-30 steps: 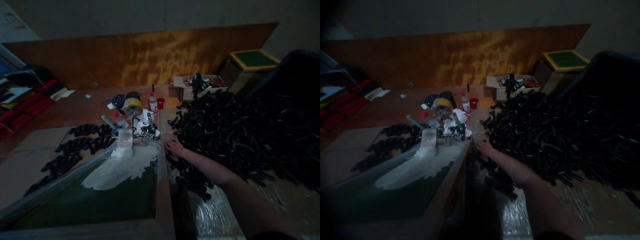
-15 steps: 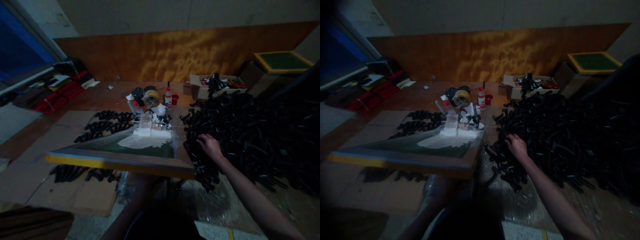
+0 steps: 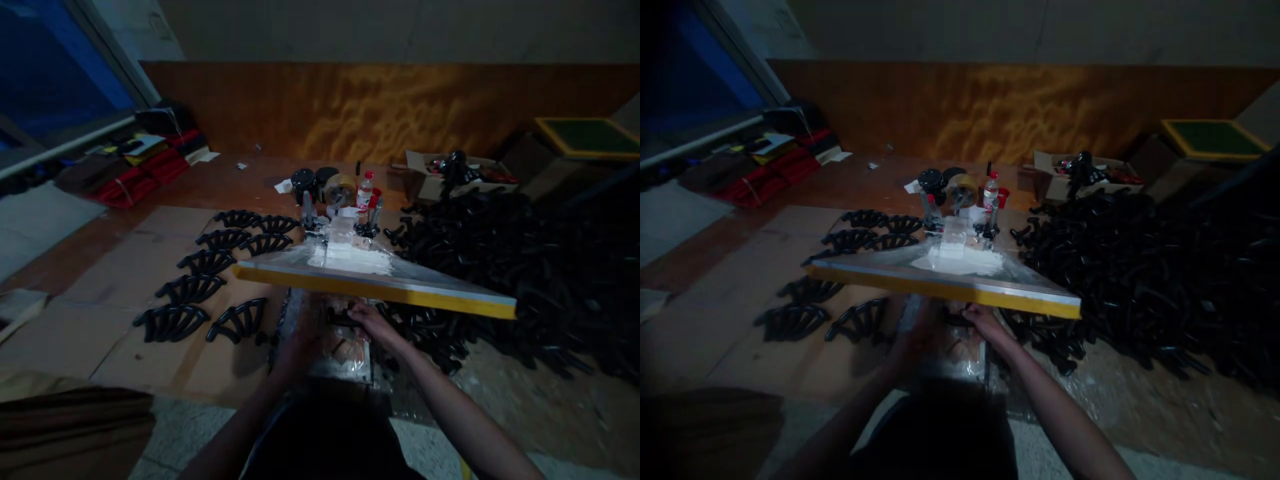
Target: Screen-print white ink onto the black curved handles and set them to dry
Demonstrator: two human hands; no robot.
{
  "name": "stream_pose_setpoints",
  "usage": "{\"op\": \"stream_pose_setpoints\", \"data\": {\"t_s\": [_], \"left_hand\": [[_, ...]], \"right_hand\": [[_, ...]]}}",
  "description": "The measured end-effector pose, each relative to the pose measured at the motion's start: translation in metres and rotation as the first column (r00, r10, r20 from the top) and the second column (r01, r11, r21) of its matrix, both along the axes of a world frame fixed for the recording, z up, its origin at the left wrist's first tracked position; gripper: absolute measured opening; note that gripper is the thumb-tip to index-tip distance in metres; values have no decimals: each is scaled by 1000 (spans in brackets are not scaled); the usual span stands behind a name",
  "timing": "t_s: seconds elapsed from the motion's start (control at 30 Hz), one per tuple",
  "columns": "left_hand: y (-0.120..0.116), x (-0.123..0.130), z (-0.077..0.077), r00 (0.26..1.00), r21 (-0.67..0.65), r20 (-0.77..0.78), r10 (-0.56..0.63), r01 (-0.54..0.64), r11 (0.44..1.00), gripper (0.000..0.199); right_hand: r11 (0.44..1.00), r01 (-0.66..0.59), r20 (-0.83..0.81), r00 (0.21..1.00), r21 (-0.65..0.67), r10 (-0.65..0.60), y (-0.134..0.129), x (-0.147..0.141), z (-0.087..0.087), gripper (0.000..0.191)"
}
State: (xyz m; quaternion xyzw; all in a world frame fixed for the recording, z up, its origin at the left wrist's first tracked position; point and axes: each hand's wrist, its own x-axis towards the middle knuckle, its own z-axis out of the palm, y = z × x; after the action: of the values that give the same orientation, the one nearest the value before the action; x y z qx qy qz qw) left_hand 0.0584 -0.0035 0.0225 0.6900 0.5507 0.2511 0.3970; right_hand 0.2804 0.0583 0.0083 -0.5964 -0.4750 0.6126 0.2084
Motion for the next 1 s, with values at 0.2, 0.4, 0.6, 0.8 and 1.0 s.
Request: {"op": "stream_pose_setpoints", "data": {"t_s": [0.2, 0.4, 0.6, 0.8, 1.0], "left_hand": [[-1, -71, 3, 969, -136, 40, 243, -235, 962, 35], [29, -85, 22, 923, -64, 193, 331, -325, 943, 37], [87, -54, 115, 808, 204, 476, 346, -485, 850, 48], [94, -28, 141, 738, 155, 609, 292, -472, 868, 55], [84, -36, 128, 772, 88, 573, 277, -394, 915, 59]], "right_hand": [[844, -365, 588, 806, 393, 75, -1, -27, 21, 15], [569, -777, 913, 393, 269, 106, -33, -32, 27, 23], [477, -828, 909, 397, 295, 127, -27, -35, 29, 23], [503, -832, 903, 378, 235, 204, -20, -36, 39, 29], [640, -682, 819, 556, 353, 140, -20, -10, 28, 31]]}}
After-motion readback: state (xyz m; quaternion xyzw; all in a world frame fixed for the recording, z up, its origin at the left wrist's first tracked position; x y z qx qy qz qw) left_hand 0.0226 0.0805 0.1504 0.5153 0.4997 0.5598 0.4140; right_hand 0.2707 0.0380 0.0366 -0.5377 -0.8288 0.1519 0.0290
